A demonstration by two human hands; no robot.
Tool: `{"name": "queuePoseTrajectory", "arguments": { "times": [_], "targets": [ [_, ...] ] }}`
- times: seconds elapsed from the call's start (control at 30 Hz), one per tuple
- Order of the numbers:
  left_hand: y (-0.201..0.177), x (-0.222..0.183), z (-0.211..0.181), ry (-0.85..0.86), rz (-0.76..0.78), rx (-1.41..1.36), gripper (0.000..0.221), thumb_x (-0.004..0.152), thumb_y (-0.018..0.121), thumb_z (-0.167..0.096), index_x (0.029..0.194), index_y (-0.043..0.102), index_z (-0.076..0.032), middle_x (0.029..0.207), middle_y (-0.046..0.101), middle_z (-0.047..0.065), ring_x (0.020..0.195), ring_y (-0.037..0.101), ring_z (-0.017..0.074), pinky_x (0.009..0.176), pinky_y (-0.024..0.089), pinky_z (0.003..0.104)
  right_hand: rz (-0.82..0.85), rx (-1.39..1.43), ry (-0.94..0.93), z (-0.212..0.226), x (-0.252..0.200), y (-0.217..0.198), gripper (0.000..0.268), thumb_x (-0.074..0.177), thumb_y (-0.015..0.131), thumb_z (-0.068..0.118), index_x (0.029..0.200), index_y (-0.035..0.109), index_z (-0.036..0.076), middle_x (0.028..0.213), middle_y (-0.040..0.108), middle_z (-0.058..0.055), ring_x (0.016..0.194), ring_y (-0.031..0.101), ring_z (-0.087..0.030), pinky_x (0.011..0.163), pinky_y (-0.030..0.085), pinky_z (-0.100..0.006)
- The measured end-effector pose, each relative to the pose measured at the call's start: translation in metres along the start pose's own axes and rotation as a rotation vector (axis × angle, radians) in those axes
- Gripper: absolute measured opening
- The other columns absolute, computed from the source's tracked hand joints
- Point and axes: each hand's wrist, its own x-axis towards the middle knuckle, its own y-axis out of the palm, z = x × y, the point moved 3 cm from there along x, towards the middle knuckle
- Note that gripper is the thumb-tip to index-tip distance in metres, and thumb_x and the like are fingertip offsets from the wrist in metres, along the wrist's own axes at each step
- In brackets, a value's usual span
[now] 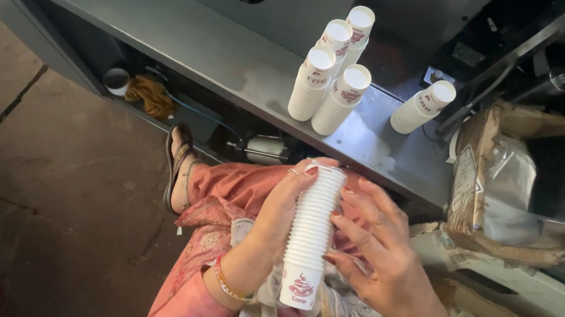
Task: The person is manually packaging small white paper cups into plastic sleeves in a manufacturing environment.
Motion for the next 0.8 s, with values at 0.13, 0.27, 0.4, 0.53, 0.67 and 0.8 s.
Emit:
{"name": "queuePoseTrajectory", "arguments": {
  "times": [0.13,0.27,0.4,0.53,0.67,0.8],
  "targets": [
    [-0.003,0.004,-0.001,-0.004,-0.038,0.028,0.039,0.102,0.050,-0.025,0.135,0.053,-0.006,0.104,0.066,0.012,0.080,0.068,0.0197,0.068,0.058,0.034,-0.005,0.060,-0.013,-0.007,0.001,0.002,0.057,0.075,0.085,0.016,0.127,0.065,0.006,0.146,0.055,-0.016,0.146,0.042,-0.042,0.118,0.037,-0.053],
    [-0.006,0.011,-0.002,0.018,-0.058,0.028,0.038,0.103,0.050,-0.024,0.136,0.054,-0.005,0.105,0.066,0.011,0.083,0.067,0.0183,0.072,0.058,0.033,0.026,0.117,0.008,-0.014,0.004,0.004,0.059,0.076,0.084,0.018,0.129,0.064,0.004,0.147,0.055,-0.017,0.146,0.041,-0.043,0.118,0.037,-0.053],
    [-0.010,0.018,-0.002,0.025,-0.103,0.063,0.037,0.102,0.050,-0.024,0.134,0.054,-0.005,0.103,0.066,0.011,0.083,0.067,0.0180,0.073,0.058,0.033,0.030,0.112,0.005,-0.029,0.000,0.012,0.059,0.076,0.083,0.017,0.130,0.063,0.004,0.147,0.055,-0.017,0.146,0.041,-0.043,0.118,0.037,-0.053],
    [-0.019,0.025,0.004,0.239,-0.146,0.124,0.031,0.109,0.051,-0.023,0.131,0.054,-0.002,0.101,0.064,0.012,0.082,0.064,0.0183,0.073,0.055,0.032,0.052,0.257,0.242,-0.072,-0.021,0.037,0.059,0.080,0.083,0.026,0.132,0.064,0.005,0.151,0.056,-0.015,0.134,0.055,-0.030,0.105,0.048,-0.043],
    [-0.007,0.029,0.004,0.650,-0.258,0.788,0.038,0.114,0.045,-0.030,0.139,0.053,-0.002,0.122,0.063,0.014,0.107,0.061,0.0186,0.095,0.051,0.031,-0.003,1.332,0.608,-0.105,-0.047,0.093,0.078,0.085,0.083,0.037,0.145,0.052,-0.002,0.142,0.058,-0.014,0.129,0.060,-0.020,0.108,0.050,-0.037],
    [0.000,0.040,-0.003,0.656,-0.017,0.943,0.045,0.118,0.038,-0.034,0.146,0.052,-0.001,0.140,0.062,0.018,0.129,0.060,0.0229,0.113,0.043,0.033,0.005,1.375,0.331,-0.154,-0.078,0.091,0.061,0.090,0.076,0.032,0.137,0.057,-0.002,0.132,0.063,-0.015,0.119,0.065,-0.023,0.101,0.053,-0.040]
  ]
}}
